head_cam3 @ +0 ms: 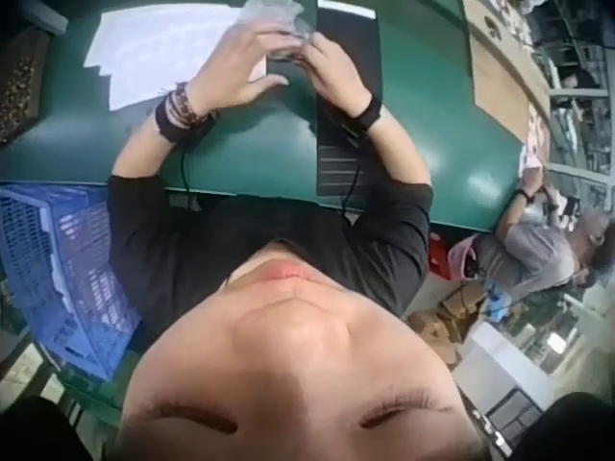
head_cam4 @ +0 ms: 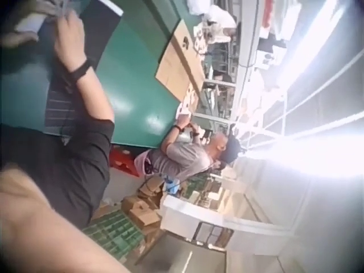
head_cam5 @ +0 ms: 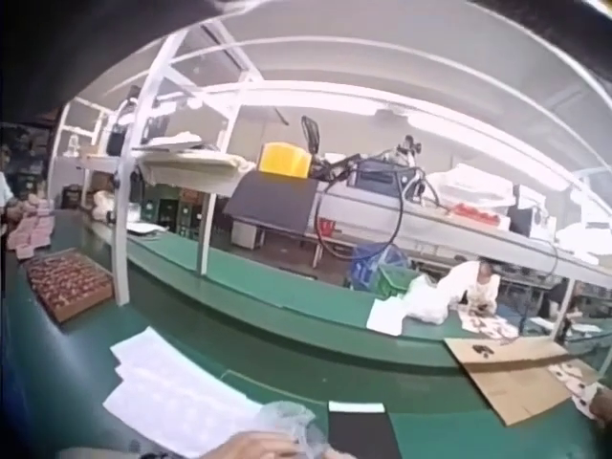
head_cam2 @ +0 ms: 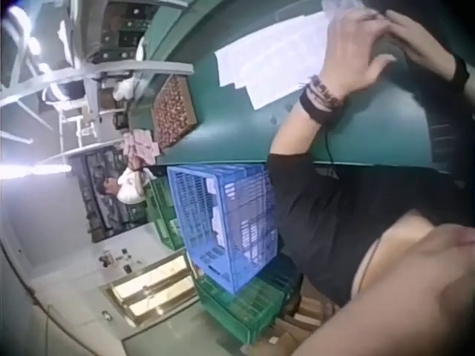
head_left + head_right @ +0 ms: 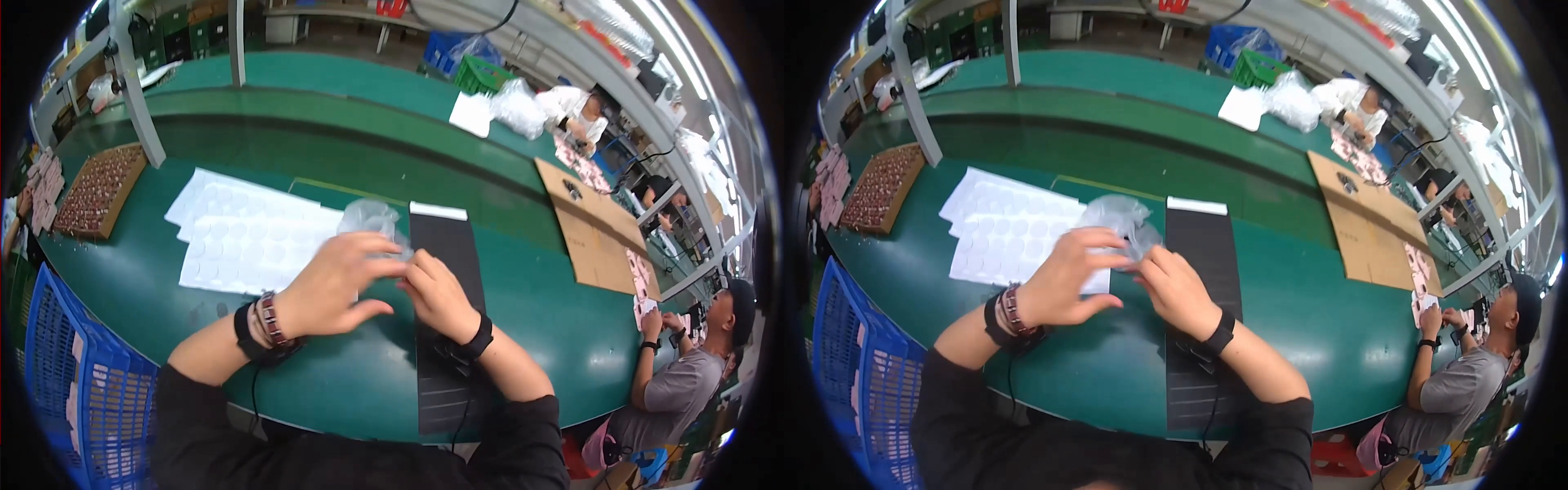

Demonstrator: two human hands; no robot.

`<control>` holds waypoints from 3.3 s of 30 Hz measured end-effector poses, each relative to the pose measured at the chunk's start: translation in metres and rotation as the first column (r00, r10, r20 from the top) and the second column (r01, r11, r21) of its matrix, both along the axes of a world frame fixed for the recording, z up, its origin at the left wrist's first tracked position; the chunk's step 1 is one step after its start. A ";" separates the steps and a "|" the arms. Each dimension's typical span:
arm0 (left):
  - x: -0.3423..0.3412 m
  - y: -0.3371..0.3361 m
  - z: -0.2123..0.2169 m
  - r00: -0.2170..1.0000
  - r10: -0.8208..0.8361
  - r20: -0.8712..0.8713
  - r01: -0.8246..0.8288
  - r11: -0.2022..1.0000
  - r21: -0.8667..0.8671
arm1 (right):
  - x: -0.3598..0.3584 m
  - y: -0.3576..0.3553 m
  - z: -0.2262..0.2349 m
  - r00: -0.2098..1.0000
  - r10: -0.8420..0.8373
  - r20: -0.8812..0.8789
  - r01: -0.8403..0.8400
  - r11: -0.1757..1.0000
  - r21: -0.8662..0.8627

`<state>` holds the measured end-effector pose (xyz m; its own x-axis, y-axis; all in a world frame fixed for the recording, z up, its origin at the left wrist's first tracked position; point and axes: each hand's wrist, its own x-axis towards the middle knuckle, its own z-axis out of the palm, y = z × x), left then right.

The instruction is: Applying small circular adhesive seals to plastic components at a factory assembly line.

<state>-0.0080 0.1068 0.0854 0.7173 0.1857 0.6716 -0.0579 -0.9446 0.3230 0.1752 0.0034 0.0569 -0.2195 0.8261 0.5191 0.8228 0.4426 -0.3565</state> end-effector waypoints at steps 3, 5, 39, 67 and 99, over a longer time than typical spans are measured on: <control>0.034 0.017 -0.015 0.990 -0.068 -0.120 0.089 0.981 0.173 | 0.006 0.011 -0.010 1.000 -0.025 0.014 0.024 0.998 0.064; 0.050 0.051 -0.028 0.975 0.037 -0.221 0.038 0.945 0.324 | 0.016 0.012 -0.006 0.996 -0.086 0.034 0.088 0.995 -0.042; 0.077 0.059 -0.092 0.980 0.070 -0.184 -0.018 0.963 0.269 | 0.059 0.055 -0.062 0.870 -0.179 0.458 0.225 0.973 -0.047; 0.103 0.125 -0.107 0.895 0.136 -0.424 0.004 0.950 0.313 | 0.096 0.083 -0.072 0.934 -0.259 -0.245 0.135 0.894 -0.428; 0.022 -0.062 -0.100 0.977 -0.042 0.211 0.181 -0.371 -0.911 | 0.003 -0.043 -0.062 0.941 -0.072 -0.331 0.104 0.991 0.081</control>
<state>0.0135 0.0447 -0.0148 0.8124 0.5241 -0.2556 -0.1900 0.6523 0.7337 0.1777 -0.0395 -0.0053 0.0471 0.7769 0.6278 0.7055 0.4191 -0.5716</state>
